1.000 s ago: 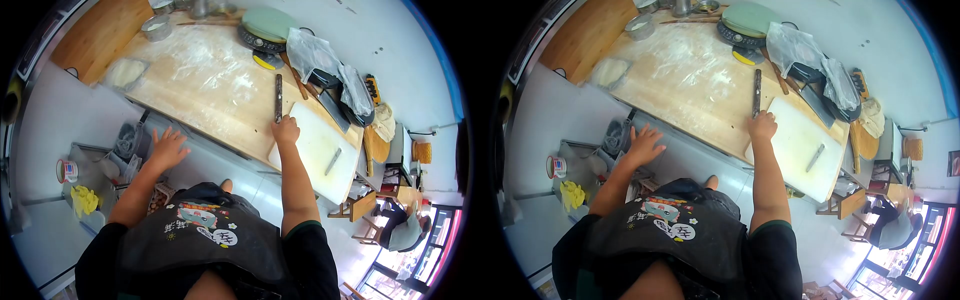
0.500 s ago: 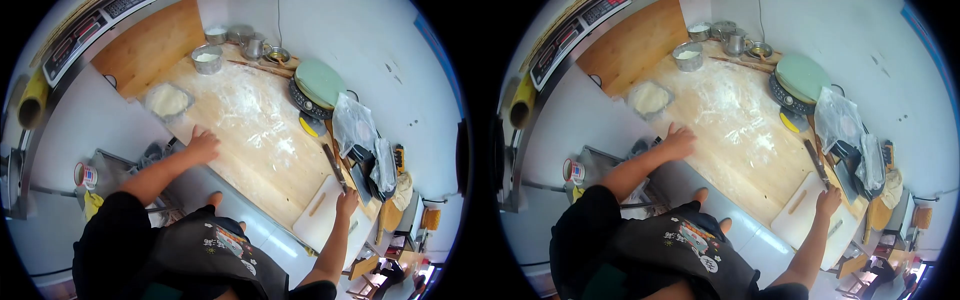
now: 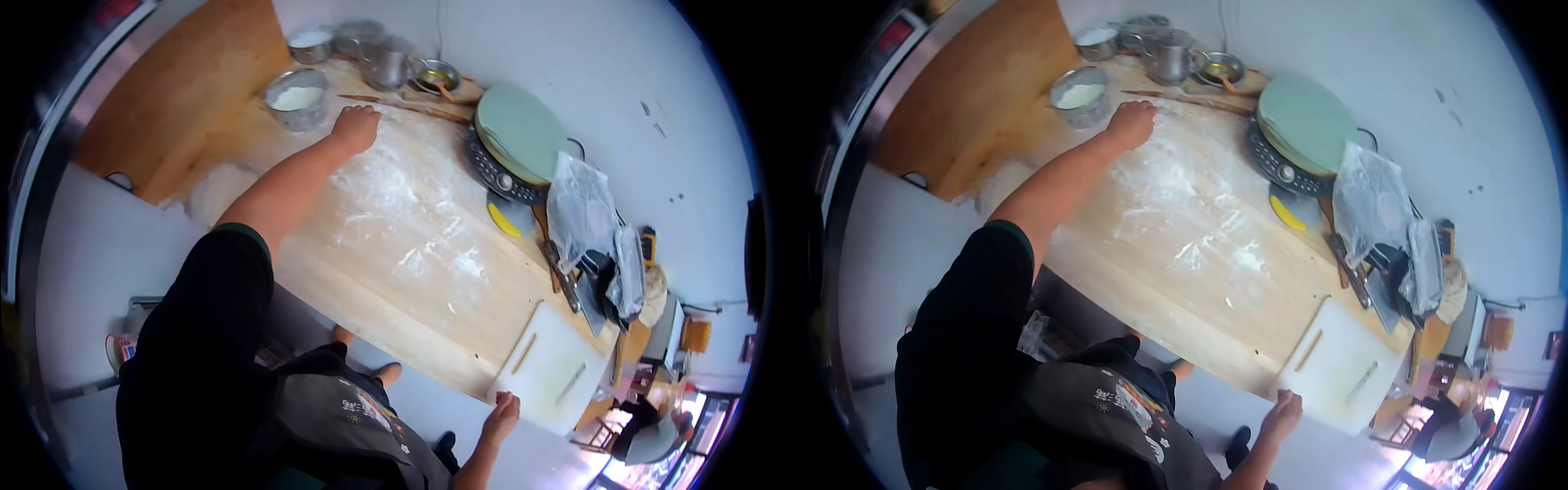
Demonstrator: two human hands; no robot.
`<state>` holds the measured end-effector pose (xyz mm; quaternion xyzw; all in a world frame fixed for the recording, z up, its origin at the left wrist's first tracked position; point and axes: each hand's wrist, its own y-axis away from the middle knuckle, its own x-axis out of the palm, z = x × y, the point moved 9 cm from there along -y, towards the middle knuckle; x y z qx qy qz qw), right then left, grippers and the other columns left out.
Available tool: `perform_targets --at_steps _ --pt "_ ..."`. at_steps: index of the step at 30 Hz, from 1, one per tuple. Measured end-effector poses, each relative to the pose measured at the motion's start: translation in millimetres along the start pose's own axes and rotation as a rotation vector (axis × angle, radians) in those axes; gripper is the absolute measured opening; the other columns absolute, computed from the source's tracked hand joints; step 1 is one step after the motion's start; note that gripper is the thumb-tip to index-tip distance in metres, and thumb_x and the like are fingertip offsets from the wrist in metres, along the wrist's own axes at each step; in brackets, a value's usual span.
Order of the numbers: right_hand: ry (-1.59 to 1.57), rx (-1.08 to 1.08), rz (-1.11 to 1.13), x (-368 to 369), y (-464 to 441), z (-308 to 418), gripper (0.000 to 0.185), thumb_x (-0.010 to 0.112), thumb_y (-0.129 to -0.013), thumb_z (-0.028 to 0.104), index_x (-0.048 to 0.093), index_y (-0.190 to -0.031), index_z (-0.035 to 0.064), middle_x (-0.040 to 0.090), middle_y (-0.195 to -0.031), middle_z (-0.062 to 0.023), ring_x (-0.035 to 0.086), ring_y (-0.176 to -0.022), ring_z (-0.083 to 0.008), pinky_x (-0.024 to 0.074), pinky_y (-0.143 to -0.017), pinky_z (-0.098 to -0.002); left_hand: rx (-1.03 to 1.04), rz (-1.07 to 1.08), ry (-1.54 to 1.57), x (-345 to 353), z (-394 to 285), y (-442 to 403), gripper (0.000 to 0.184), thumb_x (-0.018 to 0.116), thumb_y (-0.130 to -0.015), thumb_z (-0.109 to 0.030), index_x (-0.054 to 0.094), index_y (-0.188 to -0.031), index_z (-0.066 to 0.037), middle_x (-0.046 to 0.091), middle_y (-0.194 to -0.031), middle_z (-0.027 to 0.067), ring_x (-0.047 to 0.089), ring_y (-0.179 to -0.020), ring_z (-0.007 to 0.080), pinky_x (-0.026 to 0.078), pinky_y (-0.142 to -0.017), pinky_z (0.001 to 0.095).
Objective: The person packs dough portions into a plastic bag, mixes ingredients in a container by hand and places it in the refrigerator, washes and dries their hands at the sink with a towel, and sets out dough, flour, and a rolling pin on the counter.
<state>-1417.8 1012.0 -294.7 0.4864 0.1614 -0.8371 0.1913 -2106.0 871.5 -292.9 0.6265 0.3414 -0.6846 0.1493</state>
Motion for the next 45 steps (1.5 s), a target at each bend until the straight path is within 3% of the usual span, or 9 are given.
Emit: perform_targets --at_steps 7,8,13,22,32,37,40,42,45 --pt "0.088 0.012 0.089 21.8 0.0 33.8 0.042 0.044 -0.098 0.025 0.055 -0.066 0.0005 0.055 -0.063 -0.0155 0.055 -0.060 -0.0313 0.0423 -0.057 -0.0424 0.278 0.083 0.201 5.9 -92.3 0.6 0.018 0.055 -0.086 -0.021 0.065 -0.084 -0.007 0.064 -0.097 0.0118 0.060 -0.093 0.0298 0.043 -0.085 0.0435" --pt "0.125 0.056 0.115 25.2 1.5 28.8 0.042 0.045 -0.098 0.026 0.054 -0.066 0.0005 0.053 -0.062 -0.0168 0.054 -0.058 -0.0327 0.0416 -0.056 -0.0435 0.319 0.038 0.209 -5.8 -104.1 3.7 0.026 0.055 -0.088 -0.024 0.065 -0.070 -0.007 0.065 -0.084 0.0128 0.061 -0.083 0.0312 0.044 -0.081 0.0441" --pt "0.175 0.041 0.093 23.6 -5.1 57.4 0.042 0.045 -0.097 0.030 0.056 -0.068 0.0029 0.058 -0.065 -0.0194 0.056 -0.061 -0.0408 0.0445 -0.058 -0.0480 0.447 0.166 0.385 -24.4 -147.9 36.0 0.043 0.052 -0.091 -0.031 0.060 -0.057 -0.008 0.059 -0.062 0.0172 0.057 -0.060 0.0394 0.046 -0.063 0.0485" --pt "0.143 0.012 0.161 20.8 -13.2 47.8 0.042 0.044 -0.098 0.032 0.053 -0.068 0.0041 0.055 -0.064 -0.0206 0.055 -0.062 -0.0424 0.0424 -0.058 -0.0497 0.803 0.217 0.640 -73.0 -232.2 146.4 0.040 0.058 -0.087 -0.029 0.055 -0.052 -0.009 0.058 -0.057 0.0145 0.055 -0.053 0.0362 0.044 -0.054 0.0465" --pt "0.061 -0.176 0.130 -5.6 -46.6 8.0 0.041 0.048 -0.096 0.030 0.051 -0.064 0.0043 0.054 -0.062 -0.0194 0.053 -0.059 -0.0418 0.0419 -0.056 -0.0483 0.643 -0.073 0.777 -179.9 -260.5 182.2 0.032 0.065 -0.079 -0.014 0.048 -0.053 -0.008 0.050 -0.053 0.0096 0.049 -0.050 0.0314 0.038 -0.049 0.0416" --pt "0.217 -0.066 -0.129 -83.1 -128.4 -89.3 0.033 0.050 -0.095 0.028 0.056 -0.070 0.0076 0.058 -0.067 -0.0154 0.058 -0.064 -0.0382 0.0449 -0.059 -0.0479 0.456 -0.016 0.821 -167.8 -289.6 233.8 0.026 0.059 -0.077 -0.007 0.043 -0.056 -0.006 0.044 -0.056 0.0130 0.043 -0.051 0.0334 0.032 -0.048 0.0439" --pt "0.330 -0.025 -0.265 -131.4 -189.2 -176.6 0.016 0.054 -0.089 0.021 0.060 -0.090 0.0063 0.061 -0.090 -0.0145 0.059 -0.085 -0.0353 0.0469 -0.073 -0.0476 0.432 0.012 0.745 -128.6 -318.4 286.1 0.029 0.060 -0.078 -0.009 0.041 -0.056 -0.006 0.042 -0.054 0.0132 0.041 -0.048 0.0331 0.031 -0.048 0.0438" --pt "0.493 0.090 -0.269 -148.5 -224.4 -244.2 0.031 0.058 -0.085 0.024 0.058 -0.109 0.0049 0.058 -0.107 -0.0143 0.057 -0.101 -0.0327 0.0475 -0.084 -0.0440 0.504 0.046 0.631 -88.6 -328.4 325.0 0.022 0.062 -0.075 -0.012 0.047 -0.060 -0.008 0.046 -0.056 0.0104 0.045 -0.049 0.0318 0.034 -0.048 0.0432" --pt "0.627 0.348 -0.208 -166.1 -262.2 -316.0 0.039 0.057 -0.085 0.022 0.052 -0.119 0.0030 0.055 -0.117 -0.0159 0.056 -0.106 -0.0343 0.0468 -0.089 -0.0443 0.559 0.106 0.504 -77.2 -370.0 345.6 0.009 0.062 -0.074 -0.014 0.055 -0.070 -0.010 0.051 -0.063 0.0083 0.050 -0.057 0.0289 0.038 -0.052 0.0432"
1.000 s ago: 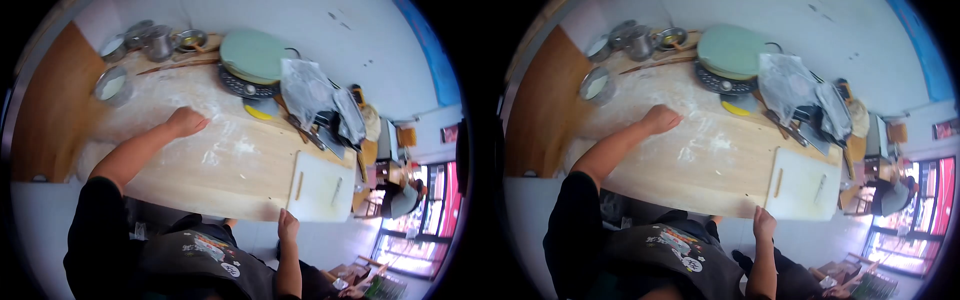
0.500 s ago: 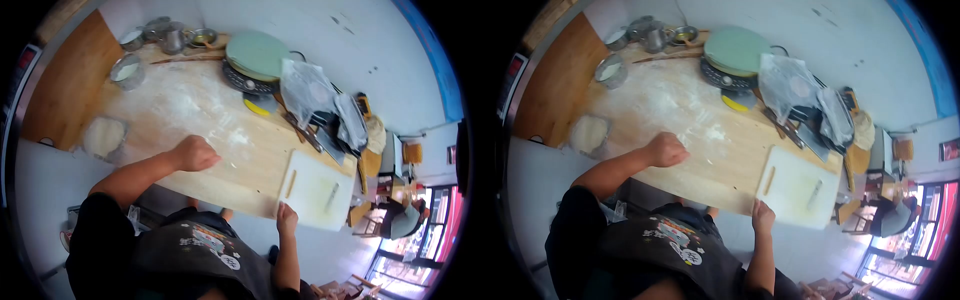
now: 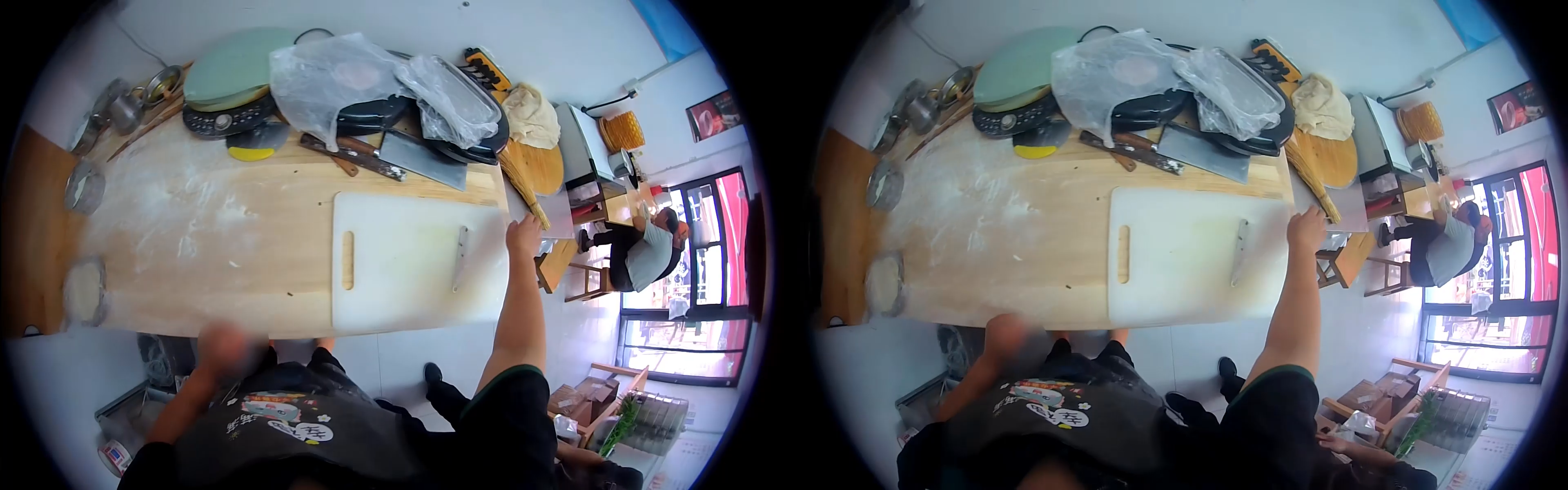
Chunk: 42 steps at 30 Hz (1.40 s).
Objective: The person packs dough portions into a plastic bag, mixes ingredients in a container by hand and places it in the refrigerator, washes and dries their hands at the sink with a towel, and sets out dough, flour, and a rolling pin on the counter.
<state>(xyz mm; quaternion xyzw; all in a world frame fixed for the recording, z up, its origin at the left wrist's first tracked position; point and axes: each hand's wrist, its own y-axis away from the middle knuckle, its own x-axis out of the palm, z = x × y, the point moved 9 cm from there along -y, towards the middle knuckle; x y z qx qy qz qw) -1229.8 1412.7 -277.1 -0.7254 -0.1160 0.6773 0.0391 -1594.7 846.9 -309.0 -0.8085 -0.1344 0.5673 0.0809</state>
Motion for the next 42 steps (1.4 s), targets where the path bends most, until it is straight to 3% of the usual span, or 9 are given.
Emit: perform_targets --at_steps 7,13,20,22,25,28,30,37,42 --pt "-0.045 0.165 0.107 73.7 -88.2 -63.9 0.058 0.053 -0.084 0.017 0.035 -0.139 0.0070 0.034 -0.148 -0.0130 0.040 -0.131 -0.0354 0.0376 -0.105 -0.0440 -0.014 0.169 -0.126 51.6 -30.6 -37.7 0.008 0.062 -0.070 -0.018 0.058 -0.074 -0.012 0.053 -0.066 0.0077 0.052 -0.059 0.0287 0.039 -0.051 0.0434" --pt "0.078 0.125 0.168 103.7 -116.1 -74.7 0.077 0.069 -0.073 0.018 0.033 -0.141 0.0129 0.043 -0.142 -0.0137 0.044 -0.127 -0.0335 0.0420 -0.099 -0.0420 -0.004 0.165 -0.120 53.6 -35.6 -43.2 0.012 0.062 -0.065 -0.021 0.056 -0.071 -0.013 0.053 -0.066 0.0076 0.053 -0.059 0.0295 0.040 -0.051 0.0434" --pt "0.386 -0.026 0.252 119.0 -124.7 -75.6 0.034 0.055 -0.084 0.029 0.060 -0.112 0.0111 0.056 -0.123 -0.0140 0.049 -0.119 -0.0359 0.0443 -0.093 -0.0497 -0.092 0.237 -0.277 68.9 -22.3 -28.9 0.016 0.062 -0.062 -0.025 0.050 -0.056 -0.015 0.049 -0.058 0.0063 0.052 -0.055 0.0285 0.040 -0.048 0.0437" --pt "0.260 -0.096 0.160 76.8 -92.9 -55.0 0.034 0.059 -0.081 0.032 0.064 -0.102 0.0057 0.063 -0.106 -0.0184 0.062 -0.099 -0.0364 0.0500 -0.084 -0.0499 -0.099 0.322 -0.277 74.1 -17.7 -24.6 0.016 0.062 -0.061 -0.026 0.050 -0.057 -0.017 0.048 -0.056 0.0048 0.051 -0.053 0.0260 0.041 -0.048 0.0423" --pt "0.077 -0.315 0.038 61.9 -55.5 -74.6 0.033 0.056 -0.081 0.029 0.058 -0.090 -0.0033 0.060 -0.099 -0.0238 0.059 -0.090 -0.0423 0.0472 -0.078 -0.0524 -0.075 0.168 -0.207 58.6 -21.2 -20.8 0.014 0.063 -0.060 -0.026 0.051 -0.060 -0.018 0.049 -0.058 0.0016 0.051 -0.053 0.0240 0.041 -0.048 0.0403" --pt "-0.012 -0.173 -0.069 18.4 14.6 -87.4 0.037 0.049 -0.090 0.029 0.056 -0.106 -0.0039 0.059 -0.102 -0.0259 0.059 -0.093 -0.0426 0.0467 -0.079 -0.0523 -0.024 0.011 -0.117 49.0 -22.6 -18.7 0.015 0.061 -0.060 -0.026 0.050 -0.059 -0.016 0.048 -0.057 0.0033 0.050 -0.052 0.0251 0.039 -0.047 0.0402" --pt "-0.044 -0.071 0.117 6.0 63.3 -88.3 0.045 0.049 -0.093 0.032 0.051 -0.121 -0.0047 0.058 -0.106 -0.0273 0.059 -0.096 -0.0414 0.0487 -0.080 -0.0480 -0.022 -0.103 -0.041 42.3 -20.9 -17.6 0.014 0.061 -0.061 -0.026 0.051 -0.061 -0.016 0.049 -0.059 0.0027 0.051 -0.054 0.0251 0.040 -0.049 0.0397" --pt "-0.611 -0.583 0.340 -101.1 338.6 121.2 0.058 0.059 -0.087 0.006 0.037 -0.141 0.0040 0.058 -0.113 -0.0184 0.061 -0.099 -0.0309 0.0491 -0.087 -0.0339 -0.154 -0.170 0.306 15.7 2.0 -0.3 0.018 0.062 -0.077 -0.023 0.057 -0.063 -0.013 0.057 -0.063 0.0078 0.054 -0.060 0.0329 0.041 -0.055 0.0454" --pt "-0.675 -0.855 0.536 -124.0 458.3 257.3 0.066 0.063 -0.083 0.013 0.038 -0.144 0.0176 0.055 -0.087 -0.0133 0.060 -0.070 -0.0313 0.0502 -0.062 -0.0421 -0.320 -0.145 0.346 -31.5 29.2 60.2 0.031 0.058 -0.087 -0.022 0.050 -0.062 -0.005 0.051 -0.061 0.0151 0.051 -0.060 0.0374 0.040 -0.055 0.0468"
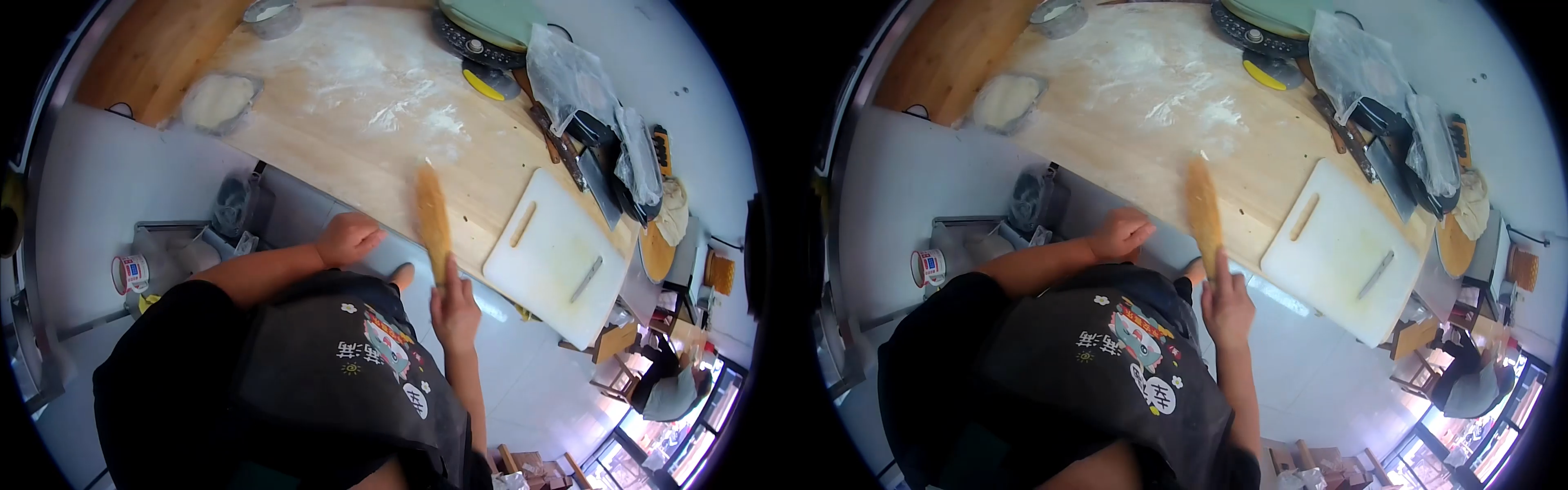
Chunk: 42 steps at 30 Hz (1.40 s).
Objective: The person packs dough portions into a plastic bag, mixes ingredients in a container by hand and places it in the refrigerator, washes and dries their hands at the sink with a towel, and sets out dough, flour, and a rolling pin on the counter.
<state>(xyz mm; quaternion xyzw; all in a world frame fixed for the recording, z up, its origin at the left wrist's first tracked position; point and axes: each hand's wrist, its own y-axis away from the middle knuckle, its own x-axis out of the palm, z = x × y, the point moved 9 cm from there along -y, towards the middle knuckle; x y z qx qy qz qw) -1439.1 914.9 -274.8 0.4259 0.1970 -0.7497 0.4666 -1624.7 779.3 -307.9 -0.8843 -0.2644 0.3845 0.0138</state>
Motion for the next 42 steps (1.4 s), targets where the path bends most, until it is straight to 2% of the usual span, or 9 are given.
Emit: perform_targets --at_steps 4,8,11,19,23,28,33,36,42 --pt "0.173 -0.027 -0.056 41.1 -28.4 24.8 0.064 0.061 -0.084 0.020 0.037 -0.143 0.0204 0.054 -0.087 -0.0121 0.060 -0.069 -0.0319 0.0503 -0.058 -0.0431 -0.044 -0.017 0.016 -44.9 26.1 44.4 0.031 0.055 -0.091 -0.017 0.047 -0.064 -0.003 0.047 -0.062 0.0164 0.048 -0.060 0.0382 0.036 -0.055 0.0456" --pt "0.257 0.335 -0.268 6.7 -18.6 -29.8 0.064 0.058 -0.087 0.022 0.032 -0.145 0.0163 0.057 -0.090 -0.0148 0.062 -0.073 -0.0340 0.0499 -0.059 -0.0457 -0.088 -0.028 -0.042 -80.6 46.2 77.0 0.031 0.055 -0.091 -0.018 0.049 -0.065 -0.003 0.049 -0.063 0.0171 0.048 -0.059 0.0388 0.037 -0.055 0.0456" --pt "0.245 0.342 -0.344 -9.0 -11.1 -11.9 0.065 0.058 -0.087 0.022 0.030 -0.145 0.0141 0.058 -0.092 -0.0162 0.062 -0.073 -0.0355 0.0496 -0.060 -0.0466 -0.151 -0.045 -0.063 -93.7 70.2 102.7 0.032 0.055 -0.091 -0.020 0.051 -0.064 -0.003 0.051 -0.063 0.0178 0.051 -0.060 0.0390 0.039 -0.055 0.0458" --pt "0.168 0.451 -0.130 63.8 -133.8 31.2 0.062 0.052 -0.085 0.031 0.035 -0.142 0.0107 0.063 -0.101 -0.0203 0.063 -0.088 -0.0388 0.0503 -0.076 -0.0487 -0.319 -0.123 -0.058 -126.1 104.6 156.7 0.035 0.055 -0.091 -0.024 0.053 -0.064 -0.002 0.054 -0.066 0.0208 0.053 -0.062 0.0419 0.040 -0.056 0.0484" --pt "0.142 0.034 -0.140 79.5 -160.4 111.8 0.055 0.051 -0.087 0.027 0.038 -0.138 0.0100 0.062 -0.100 -0.0208 0.064 -0.084 -0.0379 0.0514 -0.072 -0.0484 -0.473 -0.100 -0.100 -136.1 134.0 189.3 0.040 0.052 -0.092 -0.030 0.054 -0.065 -0.001 0.055 -0.066 0.0216 0.054 -0.064 0.0427 0.040 -0.057 0.0497" --pt "0.060 0.476 -0.210 50.5 -162.6 40.2 0.051 0.051 -0.087 0.028 0.040 -0.134 0.0099 0.062 -0.098 -0.0198 0.064 -0.082 -0.0373 0.0510 -0.071 -0.0495 -0.692 -0.109 -0.033 -140.6 166.9 235.0 0.041 0.048 -0.094 -0.034 0.056 -0.070 -0.002 0.057 -0.068 0.0220 0.056 -0.065 0.0414 0.040 -0.058 0.0494" --pt "0.128 0.462 -0.126 73.2 -225.8 43.5 0.047 0.050 -0.086 0.032 0.047 -0.127 0.0086 0.064 -0.094 -0.0192 0.065 -0.083 -0.0373 0.0521 -0.073 -0.0480 -0.718 -0.100 -0.055 -138.0 184.9 256.3 0.042 0.044 -0.096 -0.035 0.057 -0.071 -0.003 0.058 -0.068 0.0208 0.057 -0.065 0.0404 0.040 -0.059 0.0489" --pt "0.154 0.158 -0.091 75.5 -248.6 113.7 0.050 0.050 -0.084 0.030 0.048 -0.131 0.0108 0.064 -0.098 -0.0198 0.064 -0.089 -0.0380 0.0510 -0.078 -0.0474 -0.731 -0.063 -0.050 -134.2 195.5 270.0 0.043 0.044 -0.096 -0.034 0.057 -0.071 -0.002 0.058 -0.068 0.0200 0.057 -0.064 0.0395 0.040 -0.059 0.0482" --pt "0.173 0.451 -0.156 42.8 -284.4 69.4 0.048 0.048 -0.088 0.029 0.046 -0.134 0.0154 0.063 -0.099 -0.0172 0.067 -0.079 -0.0314 0.0532 -0.074 -0.0442 -0.835 -0.104 -0.015 -152.5 215.7 274.4 0.044 0.043 -0.096 -0.034 0.060 -0.069 -0.003 0.060 -0.066 0.0175 0.060 -0.066 0.0363 0.043 -0.062 0.0456"
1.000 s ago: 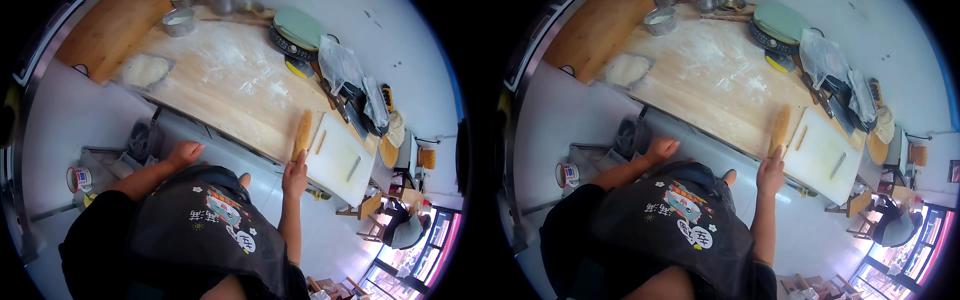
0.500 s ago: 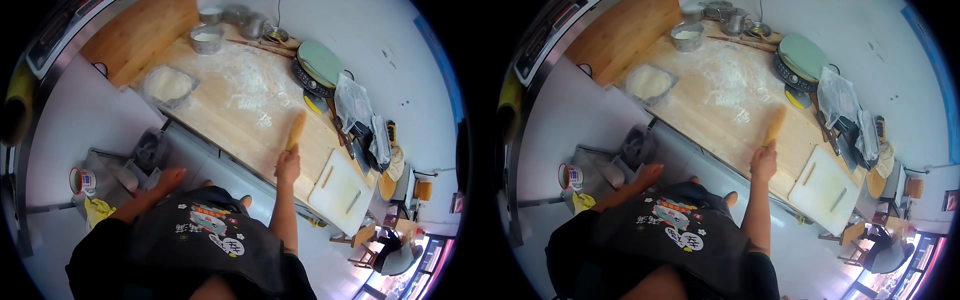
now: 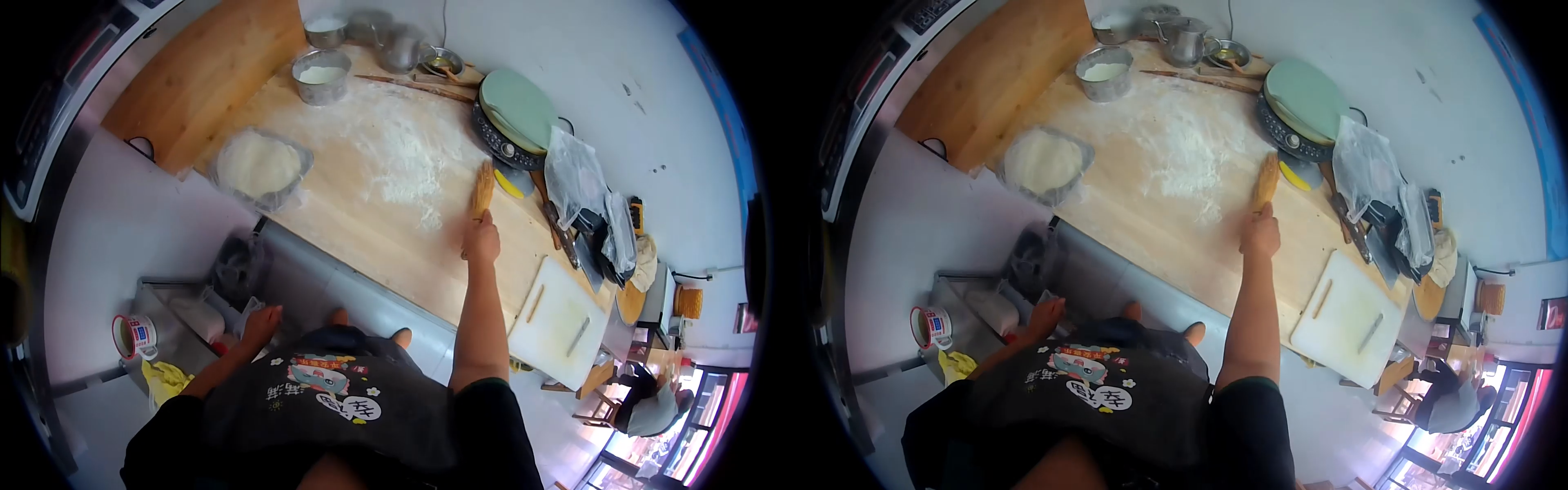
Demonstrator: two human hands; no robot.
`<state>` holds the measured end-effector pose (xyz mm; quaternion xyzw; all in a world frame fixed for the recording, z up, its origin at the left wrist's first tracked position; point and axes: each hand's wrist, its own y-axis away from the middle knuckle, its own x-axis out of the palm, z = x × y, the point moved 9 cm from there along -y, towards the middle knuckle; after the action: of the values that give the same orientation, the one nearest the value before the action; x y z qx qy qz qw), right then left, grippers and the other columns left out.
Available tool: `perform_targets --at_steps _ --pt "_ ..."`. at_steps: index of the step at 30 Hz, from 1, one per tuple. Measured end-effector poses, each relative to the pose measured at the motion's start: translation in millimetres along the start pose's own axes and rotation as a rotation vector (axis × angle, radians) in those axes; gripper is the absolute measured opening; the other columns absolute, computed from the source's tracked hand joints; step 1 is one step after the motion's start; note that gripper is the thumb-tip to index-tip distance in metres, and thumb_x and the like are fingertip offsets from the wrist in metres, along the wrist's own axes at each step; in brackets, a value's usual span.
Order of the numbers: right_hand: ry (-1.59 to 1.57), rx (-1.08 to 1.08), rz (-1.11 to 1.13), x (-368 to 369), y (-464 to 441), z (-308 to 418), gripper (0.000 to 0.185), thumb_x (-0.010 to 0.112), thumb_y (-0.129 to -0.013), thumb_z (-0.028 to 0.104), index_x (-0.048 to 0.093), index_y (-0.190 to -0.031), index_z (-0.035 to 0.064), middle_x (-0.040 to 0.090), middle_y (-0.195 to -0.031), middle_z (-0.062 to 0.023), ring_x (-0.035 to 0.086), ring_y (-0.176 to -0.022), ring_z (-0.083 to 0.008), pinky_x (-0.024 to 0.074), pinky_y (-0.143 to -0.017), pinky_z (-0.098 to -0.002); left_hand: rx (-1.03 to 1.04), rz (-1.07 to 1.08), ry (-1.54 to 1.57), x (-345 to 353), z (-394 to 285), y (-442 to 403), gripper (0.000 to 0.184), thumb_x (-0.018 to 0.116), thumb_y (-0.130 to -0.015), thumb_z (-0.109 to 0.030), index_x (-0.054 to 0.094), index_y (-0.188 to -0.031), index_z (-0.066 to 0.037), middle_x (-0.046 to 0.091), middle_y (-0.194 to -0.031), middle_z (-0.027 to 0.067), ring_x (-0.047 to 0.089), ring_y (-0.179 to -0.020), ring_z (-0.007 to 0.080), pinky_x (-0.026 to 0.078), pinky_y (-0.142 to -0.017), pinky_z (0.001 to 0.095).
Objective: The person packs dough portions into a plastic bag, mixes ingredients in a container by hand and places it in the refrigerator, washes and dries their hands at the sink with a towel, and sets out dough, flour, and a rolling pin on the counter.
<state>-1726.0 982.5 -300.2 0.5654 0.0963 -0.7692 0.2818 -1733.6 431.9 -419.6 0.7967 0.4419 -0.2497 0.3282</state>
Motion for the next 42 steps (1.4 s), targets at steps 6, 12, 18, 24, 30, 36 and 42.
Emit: perform_targets --at_steps 6,12,18,24,30,36,42 --pt "-0.047 -0.086 0.336 29.1 -55.0 42.0 0.051 0.046 -0.086 0.029 0.048 -0.134 0.0147 0.066 -0.102 -0.0188 0.065 -0.093 -0.0320 0.0517 -0.080 -0.0436 -0.096 0.010 0.034 -3.1 13.0 -7.7 0.045 0.043 -0.097 -0.034 0.061 -0.068 -0.004 0.062 -0.066 0.0144 0.062 -0.068 0.0343 0.045 -0.063 0.0432" --pt "0.008 -0.228 -0.123 -4.8 -58.9 34.8 0.036 0.048 -0.086 0.024 0.052 -0.120 0.0112 0.063 -0.096 -0.0179 0.066 -0.082 -0.0338 0.0529 -0.071 -0.0463 -0.203 -0.032 0.013 8.5 7.9 2.8 0.045 0.043 -0.097 -0.036 0.061 -0.071 -0.004 0.062 -0.067 0.0141 0.062 -0.067 0.0335 0.045 -0.064 0.0428" --pt "0.137 -0.357 -0.057 46.0 -141.3 74.9 0.045 0.054 -0.082 0.027 0.049 -0.122 0.0067 0.065 -0.094 -0.0199 0.065 -0.086 -0.0360 0.0519 -0.073 -0.0465 -0.271 -0.004 0.124 39.2 -22.8 11.1 0.046 0.044 -0.097 -0.038 0.062 -0.072 -0.003 0.063 -0.067 0.0141 0.063 -0.067 0.0323 0.047 -0.064 0.0415" --pt "0.214 -0.609 0.146 50.7 -124.4 95.8 0.047 0.057 -0.081 0.026 0.050 -0.125 0.0088 0.064 -0.095 -0.0204 0.064 -0.087 -0.0363 0.0515 -0.074 -0.0461 -0.384 0.053 0.129 73.6 -25.7 21.8 0.049 0.041 -0.097 -0.041 0.062 -0.073 -0.003 0.064 -0.067 0.0138 0.064 -0.067 0.0323 0.049 -0.065 0.0419" --pt "0.152 -0.612 0.034 24.5 -135.0 92.0 0.042 0.056 -0.085 0.026 0.052 -0.123 0.0108 0.061 -0.101 -0.0191 0.064 -0.087 -0.0369 0.0529 -0.072 -0.0467 -0.537 0.094 0.138 97.2 11.4 43.1 0.049 0.040 -0.096 -0.042 0.065 -0.075 -0.006 0.065 -0.068 0.0136 0.065 -0.069 0.0329 0.049 -0.065 0.0428" --pt "0.166 -0.686 -0.027 61.2 -192.1 166.9 0.025 0.057 -0.082 0.022 0.057 -0.103 0.0083 0.057 -0.107 -0.0173 0.064 -0.088 -0.0372 0.0519 -0.073 -0.0482 -0.575 -0.003 0.165 84.1 -5.0 52.3 0.047 0.042 -0.095 -0.041 0.065 -0.075 -0.005 0.065 -0.068 0.0139 0.065 -0.068 0.0331 0.050 -0.066 0.0431" --pt "0.133 -1.100 0.132 40.9 -139.7 186.6 0.033 0.059 -0.081 0.021 0.057 -0.112 0.0100 0.057 -0.106 -0.0149 0.063 -0.086 -0.0364 0.0523 -0.071 -0.0474 -0.580 0.057 0.105 83.6 3.5 51.9 0.044 0.045 -0.094 -0.040 0.065 -0.078 -0.005 0.065 -0.070 0.0147 0.065 -0.070 0.0334 0.050 -0.067 0.0417"
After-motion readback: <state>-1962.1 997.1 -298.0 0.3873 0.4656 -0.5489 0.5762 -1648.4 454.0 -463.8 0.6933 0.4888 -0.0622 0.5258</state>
